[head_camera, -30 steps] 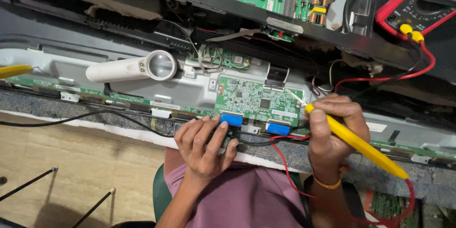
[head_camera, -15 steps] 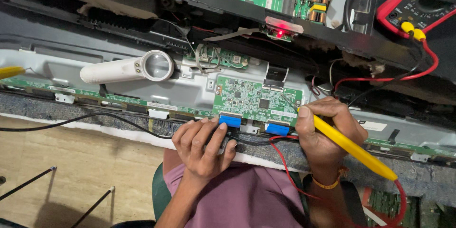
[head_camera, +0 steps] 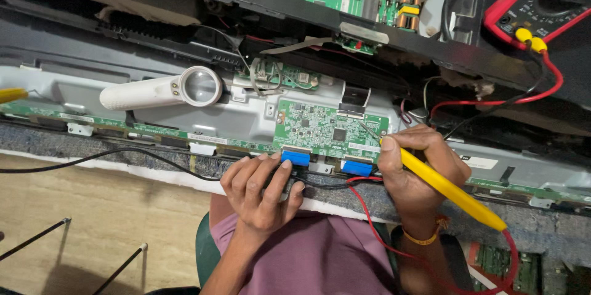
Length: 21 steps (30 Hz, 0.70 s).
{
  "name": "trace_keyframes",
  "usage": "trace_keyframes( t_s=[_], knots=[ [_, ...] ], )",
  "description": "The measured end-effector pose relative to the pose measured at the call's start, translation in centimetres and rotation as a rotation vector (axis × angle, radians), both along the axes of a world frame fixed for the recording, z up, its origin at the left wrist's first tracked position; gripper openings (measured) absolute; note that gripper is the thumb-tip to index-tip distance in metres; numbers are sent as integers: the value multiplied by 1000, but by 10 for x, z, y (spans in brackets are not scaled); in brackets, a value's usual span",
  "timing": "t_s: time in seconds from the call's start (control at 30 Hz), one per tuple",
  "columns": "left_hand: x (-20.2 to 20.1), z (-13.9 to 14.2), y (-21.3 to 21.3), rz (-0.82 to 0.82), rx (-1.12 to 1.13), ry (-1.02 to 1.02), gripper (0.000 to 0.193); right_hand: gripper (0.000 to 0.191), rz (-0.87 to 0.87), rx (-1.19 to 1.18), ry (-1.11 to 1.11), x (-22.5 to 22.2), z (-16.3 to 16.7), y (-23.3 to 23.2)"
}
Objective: The person sits at a repair bench with an opened television and uses a yellow multimeter probe to test points on a small green circuit board inside the TV chassis. They hold a lit handheld magnifier over the board to view components, touch the probe to various board locations, adjust a connector, and check readings on the connected multimeter.
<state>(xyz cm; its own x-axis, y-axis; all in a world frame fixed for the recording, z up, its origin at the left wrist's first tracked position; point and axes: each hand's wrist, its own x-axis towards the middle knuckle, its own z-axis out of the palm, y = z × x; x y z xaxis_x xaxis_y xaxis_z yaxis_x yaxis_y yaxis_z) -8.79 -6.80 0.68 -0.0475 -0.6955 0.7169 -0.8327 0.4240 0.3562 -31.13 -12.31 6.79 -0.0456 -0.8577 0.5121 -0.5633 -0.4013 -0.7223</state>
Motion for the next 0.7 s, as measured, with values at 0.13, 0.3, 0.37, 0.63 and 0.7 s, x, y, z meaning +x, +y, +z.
trace_keyframes(
  t_s=[0.13,0.3,0.37,0.63,0.7],
  knots=[
    [1,4,1,-5,17,-10,30,15,-38,69,-62,3,9,1],
    [-2,6,2,4,17,-7,30,15,-97,130,-23,4,21,-3],
    [-2,6,2,1,15,-5,30,16,-108,152,-17,5,25,-4],
    [-1,4,4,2,6,6,30,18,-127,155,30,7,25,-3],
    [0,4,4,1,-1,6,31,18,-127,143,23,7,23,-1]
  ],
)
